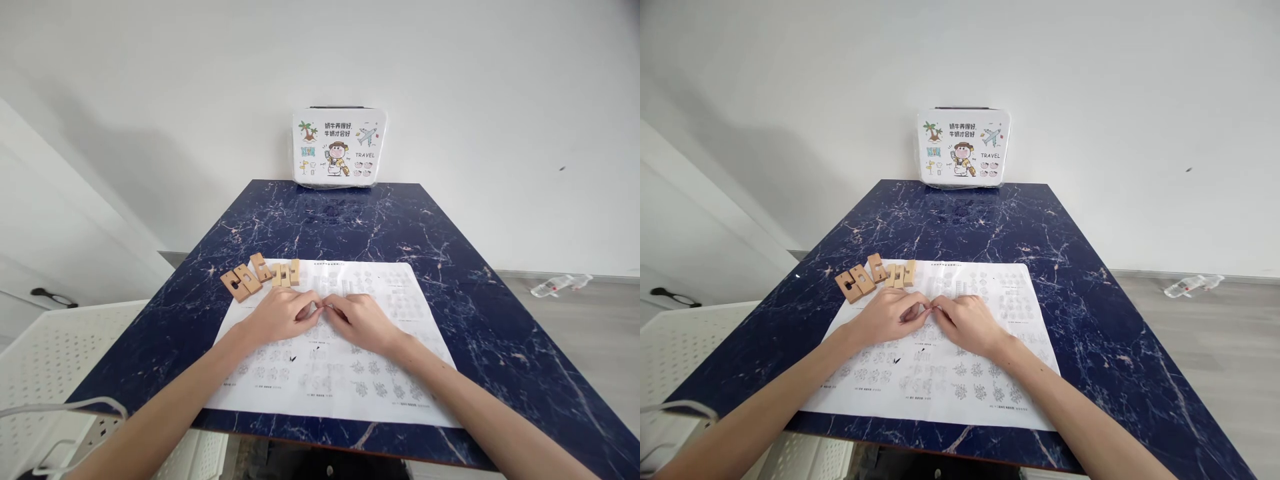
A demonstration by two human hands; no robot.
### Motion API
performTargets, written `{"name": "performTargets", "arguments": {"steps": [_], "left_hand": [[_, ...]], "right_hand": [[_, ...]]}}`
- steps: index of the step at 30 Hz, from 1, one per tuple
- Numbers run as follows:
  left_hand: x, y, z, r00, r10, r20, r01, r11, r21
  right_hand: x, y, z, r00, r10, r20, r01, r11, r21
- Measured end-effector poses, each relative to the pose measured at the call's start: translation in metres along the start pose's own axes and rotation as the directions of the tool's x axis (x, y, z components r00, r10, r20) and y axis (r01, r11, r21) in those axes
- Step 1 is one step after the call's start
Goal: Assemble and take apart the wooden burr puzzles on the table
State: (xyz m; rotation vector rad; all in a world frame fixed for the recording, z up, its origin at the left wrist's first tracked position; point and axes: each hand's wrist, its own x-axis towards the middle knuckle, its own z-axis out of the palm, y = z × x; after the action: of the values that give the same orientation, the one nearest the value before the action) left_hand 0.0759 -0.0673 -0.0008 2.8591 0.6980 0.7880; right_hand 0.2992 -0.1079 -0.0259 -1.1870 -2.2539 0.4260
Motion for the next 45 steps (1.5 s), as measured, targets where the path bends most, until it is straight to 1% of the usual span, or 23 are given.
{"name": "performTargets", "arguments": {"steps": [3, 5, 9, 11, 13, 15, 17, 19, 20, 23, 25, 29, 37, 41, 43, 45], "left_hand": [[-0.002, -0.001, -0.002, 0.998, 0.0, -0.067, 0.001, 1.0, 0.014], [-0.003, -0.004, -0.006, 0.995, -0.022, -0.099, 0.024, 1.0, 0.019], [-0.009, -0.012, -0.025, 0.978, -0.132, -0.16, 0.139, 0.99, 0.03], [-0.014, -0.017, -0.038, 0.97, -0.189, -0.153, 0.196, 0.98, 0.03], [-0.023, -0.025, -0.051, 0.949, -0.242, -0.204, 0.259, 0.964, 0.059], [-0.034, -0.036, -0.06, 0.928, -0.298, -0.224, 0.327, 0.94, 0.101], [-0.047, -0.048, -0.064, 0.89, -0.386, -0.245, 0.432, 0.885, 0.173], [-0.059, -0.06, -0.063, 0.838, -0.503, -0.212, 0.541, 0.815, 0.208], [-0.064, -0.065, -0.061, 0.811, -0.559, -0.17, 0.584, 0.784, 0.211], [-0.072, -0.073, -0.054, 0.77, -0.638, -0.025, 0.63, 0.753, 0.191], [-0.072, -0.075, -0.05, 0.753, -0.658, 0.019, 0.645, 0.743, 0.179], [-0.064, -0.078, -0.045, 0.73, -0.683, 0.031, 0.669, 0.723, 0.172], [-0.052, -0.086, -0.042, 0.68, -0.732, -0.041, 0.731, 0.672, 0.12], [-0.053, -0.082, -0.043, 0.682, -0.729, -0.055, 0.731, 0.676, 0.093], [-0.055, -0.078, -0.043, 0.683, -0.727, -0.072, 0.73, 0.676, 0.101], [-0.057, -0.074, -0.042, 0.675, -0.731, -0.102, 0.738, 0.664, 0.12]], "right_hand": [[0.0, 0.001, 0.001, 1.0, 0.008, 0.007, -0.008, 1.0, 0.005], [0.0, 0.001, 0.001, 1.0, 0.016, 0.01, -0.016, 1.0, 0.01], [0.0, 0.003, 0.001, 0.999, 0.029, 0.018, -0.03, 0.999, 0.026], [0.0, 0.003, 0.001, 0.999, 0.032, 0.023, -0.033, 0.999, 0.033], [0.001, 0.003, 0.0, 0.999, 0.034, 0.028, -0.035, 0.999, 0.035], [0.001, 0.002, 0.0, 0.999, 0.036, 0.035, -0.038, 0.999, 0.035], [0.001, 0.002, -0.001, 0.998, 0.041, 0.043, -0.043, 0.998, 0.038], [0.002, 0.001, -0.002, 0.997, 0.048, 0.057, -0.05, 0.997, 0.05], [0.002, 0.0, -0.002, 0.997, 0.049, 0.062, -0.053, 0.997, 0.055], [0.002, 0.0, -0.002, 0.997, 0.049, 0.067, -0.053, 0.997, 0.058], [0.001, 0.0, -0.001, 0.997, 0.049, 0.061, -0.052, 0.997, 0.052], [0.001, 0.0, -0.001, 0.997, 0.049, 0.06, -0.052, 0.998, 0.047], [0.002, 0.0, -0.001, 0.997, 0.053, 0.059, -0.056, 0.997, 0.047], [0.002, 0.0, -0.001, 0.997, 0.054, 0.054, -0.057, 0.997, 0.057], [0.002, 0.0, -0.002, 0.997, 0.059, 0.058, -0.062, 0.996, 0.065], [0.002, 0.0, -0.002, 0.996, 0.064, 0.061, -0.069, 0.995, 0.07]]}}
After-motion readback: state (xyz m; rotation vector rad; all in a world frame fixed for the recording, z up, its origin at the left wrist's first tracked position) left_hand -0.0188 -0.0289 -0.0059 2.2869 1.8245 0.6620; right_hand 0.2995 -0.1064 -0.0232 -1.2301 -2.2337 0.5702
